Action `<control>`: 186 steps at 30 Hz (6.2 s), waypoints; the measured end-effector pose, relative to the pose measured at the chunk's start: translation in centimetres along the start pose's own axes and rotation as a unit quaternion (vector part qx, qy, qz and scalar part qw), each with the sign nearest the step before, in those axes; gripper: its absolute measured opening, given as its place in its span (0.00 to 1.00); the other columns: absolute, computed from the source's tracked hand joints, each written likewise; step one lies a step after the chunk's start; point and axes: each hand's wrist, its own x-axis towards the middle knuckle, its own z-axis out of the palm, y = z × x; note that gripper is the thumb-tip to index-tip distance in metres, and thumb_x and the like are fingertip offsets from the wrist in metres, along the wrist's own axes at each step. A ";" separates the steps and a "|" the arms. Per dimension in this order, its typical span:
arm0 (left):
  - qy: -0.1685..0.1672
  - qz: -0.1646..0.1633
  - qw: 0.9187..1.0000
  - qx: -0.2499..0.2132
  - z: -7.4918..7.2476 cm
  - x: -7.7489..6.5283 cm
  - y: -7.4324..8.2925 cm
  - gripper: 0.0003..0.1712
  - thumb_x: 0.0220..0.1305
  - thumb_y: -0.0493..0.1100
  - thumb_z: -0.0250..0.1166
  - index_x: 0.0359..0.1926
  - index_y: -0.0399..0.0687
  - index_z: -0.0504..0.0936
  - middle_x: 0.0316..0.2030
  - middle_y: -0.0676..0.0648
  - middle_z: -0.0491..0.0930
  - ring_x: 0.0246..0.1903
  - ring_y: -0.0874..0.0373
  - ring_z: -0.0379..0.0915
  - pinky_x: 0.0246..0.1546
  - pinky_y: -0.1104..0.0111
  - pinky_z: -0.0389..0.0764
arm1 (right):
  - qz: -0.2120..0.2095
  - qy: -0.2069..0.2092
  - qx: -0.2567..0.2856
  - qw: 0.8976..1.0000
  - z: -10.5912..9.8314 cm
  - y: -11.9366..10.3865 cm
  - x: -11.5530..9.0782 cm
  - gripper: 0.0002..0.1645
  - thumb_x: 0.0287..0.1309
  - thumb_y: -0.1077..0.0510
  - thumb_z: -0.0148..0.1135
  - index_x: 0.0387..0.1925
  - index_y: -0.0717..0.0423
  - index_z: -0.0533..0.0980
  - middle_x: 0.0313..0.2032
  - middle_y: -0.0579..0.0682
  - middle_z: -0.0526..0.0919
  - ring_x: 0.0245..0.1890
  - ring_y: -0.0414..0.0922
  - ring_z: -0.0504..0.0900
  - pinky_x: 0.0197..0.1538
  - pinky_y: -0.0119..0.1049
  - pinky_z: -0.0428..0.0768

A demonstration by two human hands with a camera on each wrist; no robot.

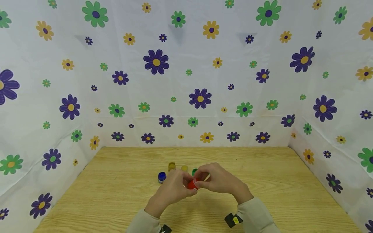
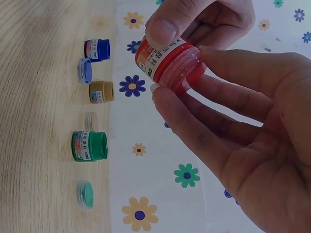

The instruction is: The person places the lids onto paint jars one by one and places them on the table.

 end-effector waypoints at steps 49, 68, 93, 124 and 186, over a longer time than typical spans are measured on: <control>-0.001 -0.010 1.000 -0.006 -0.3 0.0 -0.2 0.07 0.49 0.40 0.73 0.33 0.49 0.87 0.26 0.55 0.85 0.25 0.66 0.79 0.26 0.76 0.78 | -0.004 0.012 -0.007 1.000 0.1 0.2 0.1 0.14 0.59 0.55 0.64 0.47 0.52 0.77 0.44 0.46 0.82 0.42 0.42 0.82 0.41 0.29 0.82; 0.001 -0.004 1.000 -0.001 -0.4 -0.1 -0.2 0.07 0.49 0.40 0.73 0.32 0.50 0.86 0.26 0.54 0.85 0.25 0.66 0.79 0.27 0.76 0.78 | -0.054 0.019 0.013 0.998 0.4 0.4 0.2 0.09 0.55 0.63 0.66 0.39 0.51 0.80 0.40 0.47 0.81 0.43 0.44 0.81 0.42 0.26 0.81; -0.002 -0.006 1.000 -0.004 -0.5 0.0 -0.2 0.08 0.50 0.41 0.73 0.34 0.49 0.87 0.27 0.54 0.85 0.26 0.66 0.79 0.28 0.76 0.79 | -0.018 0.019 0.002 1.000 0.2 0.5 0.2 0.12 0.59 0.56 0.64 0.44 0.51 0.79 0.42 0.44 0.83 0.40 0.41 0.83 0.39 0.27 0.81; 0.004 -0.011 1.000 0.004 -0.4 -0.1 -0.2 0.06 0.48 0.43 0.74 0.30 0.51 0.87 0.24 0.55 0.84 0.24 0.65 0.78 0.26 0.75 0.78 | -0.005 0.017 -0.011 1.000 0.3 0.4 0.2 0.07 0.61 0.52 0.62 0.38 0.48 0.81 0.34 0.42 0.85 0.33 0.35 0.82 0.40 0.27 0.81; 0.007 0.006 1.000 -0.004 -0.6 -0.1 -0.4 0.06 0.49 0.40 0.73 0.32 0.49 0.87 0.24 0.54 0.85 0.24 0.66 0.79 0.26 0.75 0.78 | -0.064 0.036 0.043 0.996 0.4 0.7 0.3 0.11 0.52 0.63 0.69 0.38 0.49 0.78 0.39 0.46 0.81 0.43 0.43 0.81 0.47 0.34 0.82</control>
